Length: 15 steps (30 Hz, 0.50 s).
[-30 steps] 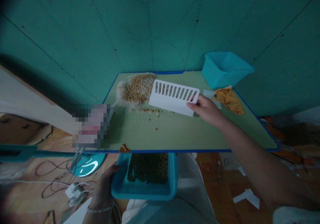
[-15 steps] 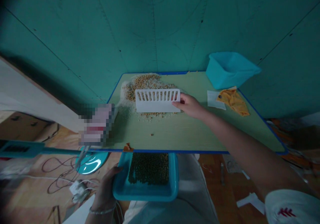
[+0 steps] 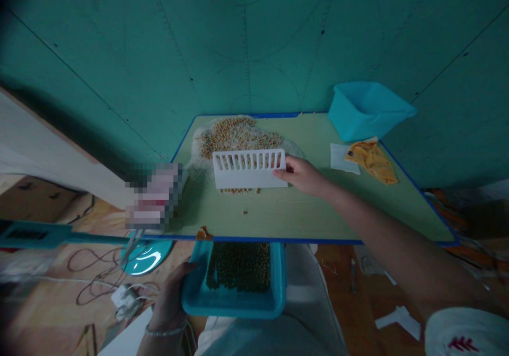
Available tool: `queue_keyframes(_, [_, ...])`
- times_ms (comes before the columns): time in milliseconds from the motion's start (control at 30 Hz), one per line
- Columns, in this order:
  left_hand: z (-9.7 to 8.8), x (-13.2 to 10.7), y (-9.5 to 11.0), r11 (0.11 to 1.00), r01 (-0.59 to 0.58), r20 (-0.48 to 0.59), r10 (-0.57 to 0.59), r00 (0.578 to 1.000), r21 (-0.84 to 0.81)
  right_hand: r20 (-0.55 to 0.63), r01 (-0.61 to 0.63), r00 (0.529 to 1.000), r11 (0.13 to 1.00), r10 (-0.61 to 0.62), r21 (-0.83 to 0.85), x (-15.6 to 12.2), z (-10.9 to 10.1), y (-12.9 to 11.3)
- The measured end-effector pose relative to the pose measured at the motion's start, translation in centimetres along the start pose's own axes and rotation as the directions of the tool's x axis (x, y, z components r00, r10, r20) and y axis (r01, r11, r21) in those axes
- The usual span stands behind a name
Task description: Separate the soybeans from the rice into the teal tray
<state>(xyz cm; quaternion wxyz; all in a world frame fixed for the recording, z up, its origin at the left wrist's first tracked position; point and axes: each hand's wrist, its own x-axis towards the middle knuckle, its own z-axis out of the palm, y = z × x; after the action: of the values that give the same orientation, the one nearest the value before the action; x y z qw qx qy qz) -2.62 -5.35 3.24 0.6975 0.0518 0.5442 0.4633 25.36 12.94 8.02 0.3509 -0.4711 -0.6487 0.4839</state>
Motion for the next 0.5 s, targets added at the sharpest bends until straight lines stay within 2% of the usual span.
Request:
queue_keyframes(200, [-0.3, 0.5, 0.0, 0.999, 0.043, 0.029, -0.043, 0.999, -0.023, -0.005, -0.026, 1.0, 0.999, 0.026, 0.033, -0.8, 0.4, -0.5])
queue_keyframes(400, [0.0, 0.3, -0.1, 1.0, 0.022, 0.016, -0.022, 1.0, 0.011, 0.043, -0.053, 0.998, 0.998, 0.054, -0.019, -2.1, 0.6, -0.8])
queue_keyframes(500, [0.2, 0.1, -0.1, 1.0, 0.009, 0.018, -0.01, 1.0, 0.015, 0.02, -0.059, 0.998, 0.998, 0.06, -0.031, -2.5, 0.6, -0.7])
